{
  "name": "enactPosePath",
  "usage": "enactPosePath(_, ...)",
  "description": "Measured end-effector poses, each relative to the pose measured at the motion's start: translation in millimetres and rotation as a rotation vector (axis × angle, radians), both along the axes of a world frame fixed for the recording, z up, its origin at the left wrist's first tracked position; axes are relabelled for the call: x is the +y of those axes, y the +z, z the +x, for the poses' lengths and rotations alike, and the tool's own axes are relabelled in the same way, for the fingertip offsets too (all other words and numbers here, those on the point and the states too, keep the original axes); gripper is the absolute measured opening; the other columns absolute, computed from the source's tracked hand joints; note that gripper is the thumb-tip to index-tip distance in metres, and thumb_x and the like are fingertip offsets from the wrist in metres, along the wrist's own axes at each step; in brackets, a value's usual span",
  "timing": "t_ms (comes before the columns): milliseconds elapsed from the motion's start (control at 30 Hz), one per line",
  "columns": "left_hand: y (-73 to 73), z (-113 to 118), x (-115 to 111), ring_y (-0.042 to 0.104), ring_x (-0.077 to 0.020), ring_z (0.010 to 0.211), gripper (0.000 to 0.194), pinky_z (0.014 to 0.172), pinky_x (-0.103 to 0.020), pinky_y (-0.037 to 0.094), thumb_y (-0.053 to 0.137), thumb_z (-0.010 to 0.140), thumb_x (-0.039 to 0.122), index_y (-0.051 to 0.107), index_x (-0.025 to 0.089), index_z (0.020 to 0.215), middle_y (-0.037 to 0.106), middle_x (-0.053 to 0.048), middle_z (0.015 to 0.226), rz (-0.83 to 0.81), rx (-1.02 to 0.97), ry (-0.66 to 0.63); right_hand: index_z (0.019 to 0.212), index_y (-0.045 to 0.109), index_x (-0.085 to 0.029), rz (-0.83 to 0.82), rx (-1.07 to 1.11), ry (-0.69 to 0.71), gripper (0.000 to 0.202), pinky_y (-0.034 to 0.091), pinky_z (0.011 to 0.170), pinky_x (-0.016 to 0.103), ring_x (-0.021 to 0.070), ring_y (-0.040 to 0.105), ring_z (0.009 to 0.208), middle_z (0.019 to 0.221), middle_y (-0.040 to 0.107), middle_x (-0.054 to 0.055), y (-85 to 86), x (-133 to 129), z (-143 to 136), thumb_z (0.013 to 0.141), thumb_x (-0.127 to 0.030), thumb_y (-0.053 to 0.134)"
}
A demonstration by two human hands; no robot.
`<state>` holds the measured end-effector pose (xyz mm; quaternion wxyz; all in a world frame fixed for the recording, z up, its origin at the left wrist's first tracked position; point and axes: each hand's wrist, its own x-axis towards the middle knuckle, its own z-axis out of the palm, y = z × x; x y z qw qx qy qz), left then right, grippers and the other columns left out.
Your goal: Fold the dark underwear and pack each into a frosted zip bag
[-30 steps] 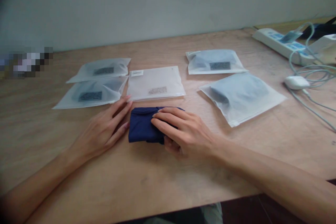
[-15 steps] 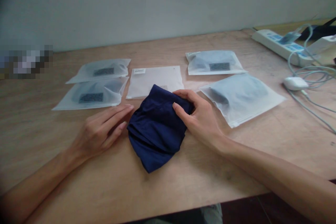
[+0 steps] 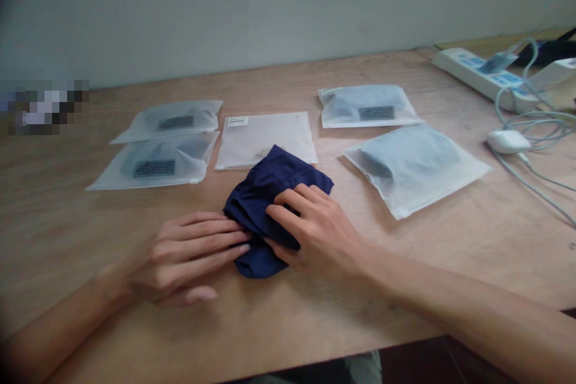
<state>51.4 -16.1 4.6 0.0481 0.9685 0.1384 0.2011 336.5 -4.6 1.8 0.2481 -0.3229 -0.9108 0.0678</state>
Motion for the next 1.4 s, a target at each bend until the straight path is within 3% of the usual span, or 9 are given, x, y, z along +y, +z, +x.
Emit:
enactPosePath(167, -0.2, -3, 2, 0.065, -0.0258, 0.124, 0.046, 0.109, -0.042, 0.051, 0.046, 0.104, 0.043, 0.064, 0.01, 0.131, 0.072, -0.014, 0.126, -0.022, -0.025, 0.013, 0.101, 0.07, -0.018, -0.115, 0.155, 0.033, 0.011, 0.052, 0.073, 0.03, 0.0176, 0.067, 0.083, 0.096, 0.073, 0.006, 3.0, 9, 3, 0.091, -0.022, 0.066)
enactPosePath(300, 3.9, -2, 1, 0.069, -0.0247, 0.117, 0.041, 0.104, -0.04, 0.053, 0.044, 0.106, 0.041, 0.068, 0.012, 0.12, 0.075, -0.013, 0.118, -0.008, -0.058, 0.032, 0.095, 0.068, -0.018, -0.221, 0.303, -0.171, 0.006, 0.048, 0.057, 0.024, 0.0124, 0.064, 0.063, 0.081, 0.072, 0.002, 11.0, 10, 5, 0.092, -0.02, 0.064)
enactPosePath(400, 6.1, -4, 1, 0.071, -0.0238, 0.108, 0.038, 0.099, -0.039, 0.054, 0.041, 0.106, 0.037, 0.069, 0.012, 0.109, 0.077, -0.012, 0.104, -0.004, -0.124, 0.104, 0.1, 0.066, -0.02, -0.423, 0.467, -0.322, 0.011, 0.045, 0.047, 0.023, 0.0129, 0.061, 0.058, 0.078, 0.071, 0.0, 13.0, 10, 8, 0.093, -0.028, 0.064)
enactPosePath(567, 7.7, -17, 6, 0.071, -0.0192, 0.086, 0.039, 0.086, -0.035, 0.055, 0.035, 0.107, 0.036, 0.066, 0.016, 0.094, 0.073, -0.007, 0.085, -0.032, -0.178, 0.284, 0.122, 0.051, -0.028, -0.622, 0.83, -0.241, 0.038, 0.051, 0.05, 0.021, 0.0156, 0.067, 0.07, 0.094, 0.072, 0.001, 5.2, 19, 15, 0.088, -0.019, 0.066)
enactPosePath(767, 0.6, -21, 12, 0.064, -0.0174, 0.076, 0.022, 0.077, -0.034, 0.052, 0.064, 0.095, 0.031, 0.069, 0.017, 0.111, 0.067, -0.003, 0.082, 0.067, -0.067, 0.343, 0.143, 0.042, -0.03, -0.376, 0.608, -0.249, 0.056, 0.06, 0.07, 0.029, 0.0196, 0.07, 0.091, 0.125, 0.065, 0.008, 2.3, 17, 23, 0.091, -0.018, 0.059)
enactPosePath(933, -4.9, -16, 9, 0.063, -0.0229, 0.094, 0.025, 0.085, -0.04, 0.052, 0.066, 0.092, 0.027, 0.067, 0.017, 0.115, 0.067, -0.01, 0.102, 0.034, -0.027, 0.31, 0.157, 0.031, -0.019, -0.12, 0.204, 0.16, 0.084, 0.051, 0.106, 0.047, 0.0324, 0.056, 0.13, 0.145, 0.054, 0.018, 5.2, 5, 18, 0.087, -0.045, 0.071)
enactPosePath(1067, -3.8, -17, 9, 0.063, -0.0268, 0.102, 0.03, 0.09, -0.045, 0.052, 0.061, 0.09, 0.022, 0.067, 0.016, 0.119, 0.065, -0.013, 0.109, 0.005, -0.011, 0.309, 0.155, 0.037, -0.022, 0.028, 0.055, 0.244, 0.068, 0.057, 0.093, 0.039, 0.0244, 0.066, 0.11, 0.129, 0.068, 0.012, 1.1, -1, 12, 0.091, -0.011, 0.056)
enactPosePath(1233, 5.0, -20, 11, 0.063, -0.0275, 0.109, 0.049, 0.096, -0.048, 0.051, 0.048, 0.08, 0.01, 0.068, 0.019, 0.124, 0.065, -0.012, 0.118, -0.061, -0.006, 0.275, 0.151, 0.038, -0.029, -0.126, 0.399, -0.29, 0.073, 0.055, 0.062, 0.031, 0.0205, 0.068, 0.075, 0.102, 0.071, 0.004, 3.6, 4, 17, 0.083, -0.012, 0.06)
enactPosePath(1400, 12.8, -31, 14, 0.068, -0.0204, 0.099, 0.028, 0.086, -0.032, 0.056, 0.047, 0.083, 0.005, 0.07, 0.016, 0.095, 0.072, -0.009, 0.107, -0.059, -0.07, 0.288, 0.136, 0.049, -0.028, -0.198, 0.433, -0.609, 0.067, 0.043, 0.049, 0.03, 0.0175, 0.054, 0.057, 0.08, 0.063, -0.001, 7.0, 32, 30, 0.072, -0.008, 0.056)
